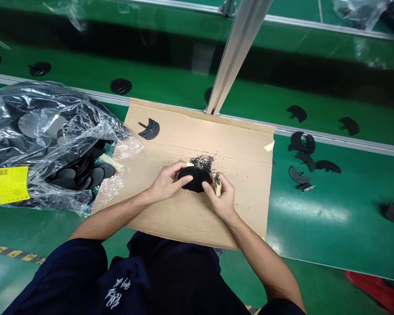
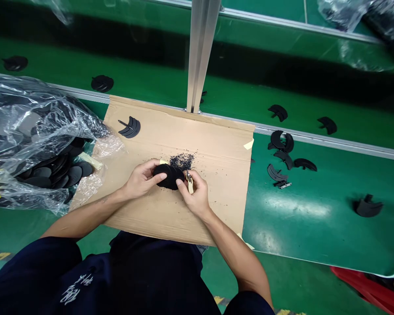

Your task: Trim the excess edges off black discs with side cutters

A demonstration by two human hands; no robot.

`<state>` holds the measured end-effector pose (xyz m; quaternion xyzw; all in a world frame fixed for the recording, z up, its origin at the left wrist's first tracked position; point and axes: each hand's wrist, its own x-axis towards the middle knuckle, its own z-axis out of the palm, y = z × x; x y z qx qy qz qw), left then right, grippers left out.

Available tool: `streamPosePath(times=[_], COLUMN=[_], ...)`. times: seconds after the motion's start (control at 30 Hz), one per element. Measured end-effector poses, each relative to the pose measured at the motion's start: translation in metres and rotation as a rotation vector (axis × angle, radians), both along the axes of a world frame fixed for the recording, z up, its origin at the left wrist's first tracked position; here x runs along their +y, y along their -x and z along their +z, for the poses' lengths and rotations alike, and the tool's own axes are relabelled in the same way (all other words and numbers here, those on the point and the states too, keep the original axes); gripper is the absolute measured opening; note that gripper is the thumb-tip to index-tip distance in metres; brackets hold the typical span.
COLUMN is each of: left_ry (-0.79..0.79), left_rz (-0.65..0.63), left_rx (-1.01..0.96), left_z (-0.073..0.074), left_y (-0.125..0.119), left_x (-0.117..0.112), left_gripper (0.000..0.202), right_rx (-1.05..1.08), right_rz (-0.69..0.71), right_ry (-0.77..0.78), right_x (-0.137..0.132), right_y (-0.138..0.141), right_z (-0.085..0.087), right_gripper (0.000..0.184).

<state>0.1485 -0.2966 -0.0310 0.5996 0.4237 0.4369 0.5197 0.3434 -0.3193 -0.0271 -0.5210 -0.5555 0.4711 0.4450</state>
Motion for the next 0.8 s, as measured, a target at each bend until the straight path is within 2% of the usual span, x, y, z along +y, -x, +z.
streamPosePath(times=[0.3, 0.8], left_ry=[-0.030, -0.088], left_rz=[-0.063, -0.060], left_rx=[0.077, 0.148], left_z=[0.0016, -0.0010], left_y=[-0.0013, 0.0000], left_x=[-0.0040, -0.0046], left_gripper=[0.029, 0.028], right_rx=[0.002, 0.008], right_rz=[0.015, 0.032], right_ry=[-0.012, -0.013], right_x=[0.0026, 0.0017], right_y=[-0.0014, -0.0004], right_z=[0.0030, 0.0004], right_gripper=[0.028, 0.026])
